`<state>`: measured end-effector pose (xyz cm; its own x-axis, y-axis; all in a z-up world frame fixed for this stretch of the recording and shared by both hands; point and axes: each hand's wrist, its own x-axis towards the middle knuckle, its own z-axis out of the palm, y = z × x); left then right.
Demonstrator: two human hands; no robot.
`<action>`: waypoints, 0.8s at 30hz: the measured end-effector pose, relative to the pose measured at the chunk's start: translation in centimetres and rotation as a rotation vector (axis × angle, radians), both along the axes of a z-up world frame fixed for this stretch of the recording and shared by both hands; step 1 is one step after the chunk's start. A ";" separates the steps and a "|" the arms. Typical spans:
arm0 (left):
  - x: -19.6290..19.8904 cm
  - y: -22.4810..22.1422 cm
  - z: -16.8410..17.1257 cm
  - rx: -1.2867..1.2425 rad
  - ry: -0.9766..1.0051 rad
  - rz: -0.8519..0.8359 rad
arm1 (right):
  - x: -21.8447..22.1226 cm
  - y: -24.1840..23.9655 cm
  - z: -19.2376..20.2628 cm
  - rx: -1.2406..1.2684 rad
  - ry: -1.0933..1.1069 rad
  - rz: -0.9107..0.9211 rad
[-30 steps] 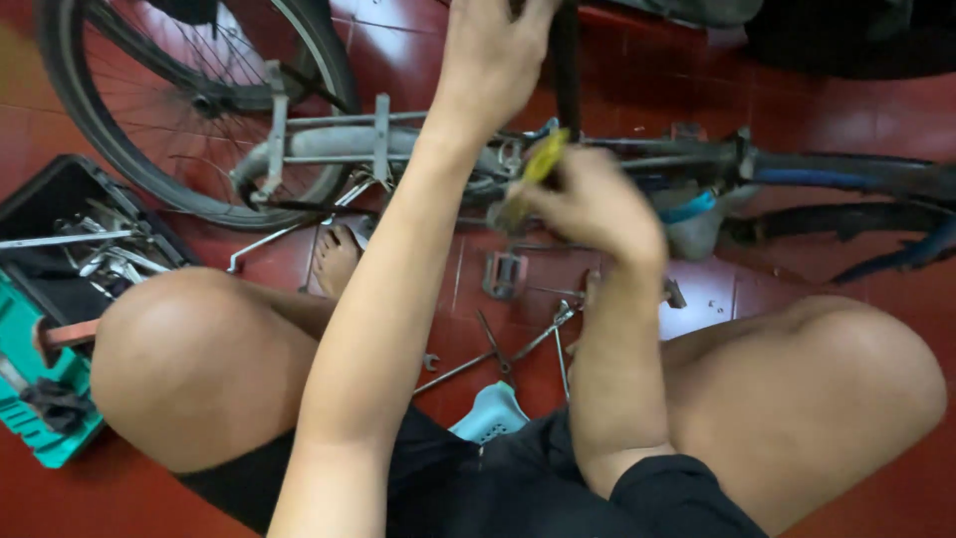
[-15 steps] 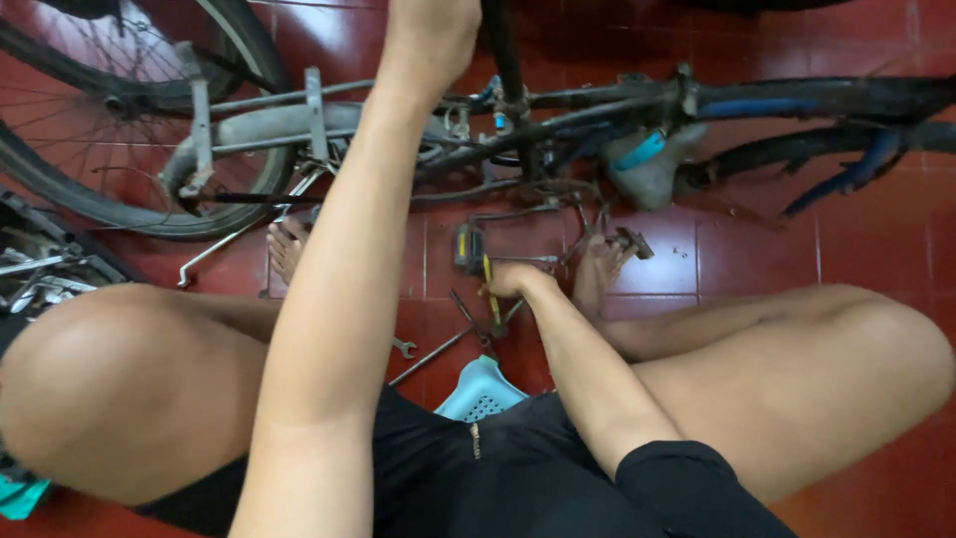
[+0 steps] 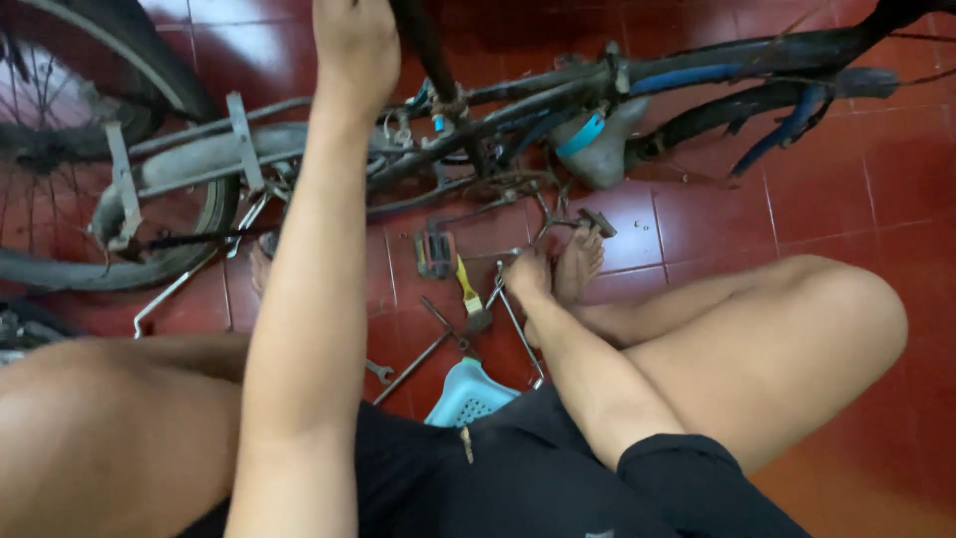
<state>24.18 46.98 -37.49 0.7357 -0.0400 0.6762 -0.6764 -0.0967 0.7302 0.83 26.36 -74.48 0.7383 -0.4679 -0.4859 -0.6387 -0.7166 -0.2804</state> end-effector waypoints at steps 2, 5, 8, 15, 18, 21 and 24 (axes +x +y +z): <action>0.0 -0.9 0.0 -0.005 -0.020 0.008 | -1.8 0.5 -2.3 -0.090 -0.013 0.052; -0.1 -2.0 -0.6 -0.373 0.254 -0.273 | -1.9 0.9 -2.0 0.079 -0.075 -0.052; 0.3 -2.3 -0.6 -0.397 0.206 -0.382 | -2.4 1.2 -0.8 0.202 -0.093 -0.209; 0.0 -2.4 -0.1 -0.443 0.246 -0.478 | -3.2 5.1 -0.1 0.061 -0.076 -0.291; -0.1 -2.4 0.2 -0.417 0.222 -0.480 | -3.3 5.7 1.1 0.077 0.006 -0.308; -0.2 -2.3 0.2 -0.414 0.232 -0.471 | -3.2 5.1 0.5 0.060 -0.013 -0.297; 0.1 -2.3 -0.3 -0.449 0.283 -0.490 | -2.7 4.2 -0.2 0.105 -0.092 -0.316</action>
<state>24.28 44.64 -37.78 0.8538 -0.1732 0.4909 -0.3441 0.5198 0.7820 -1.90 30.59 -74.72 0.6077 -0.6315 -0.4815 -0.7931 -0.4516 -0.4087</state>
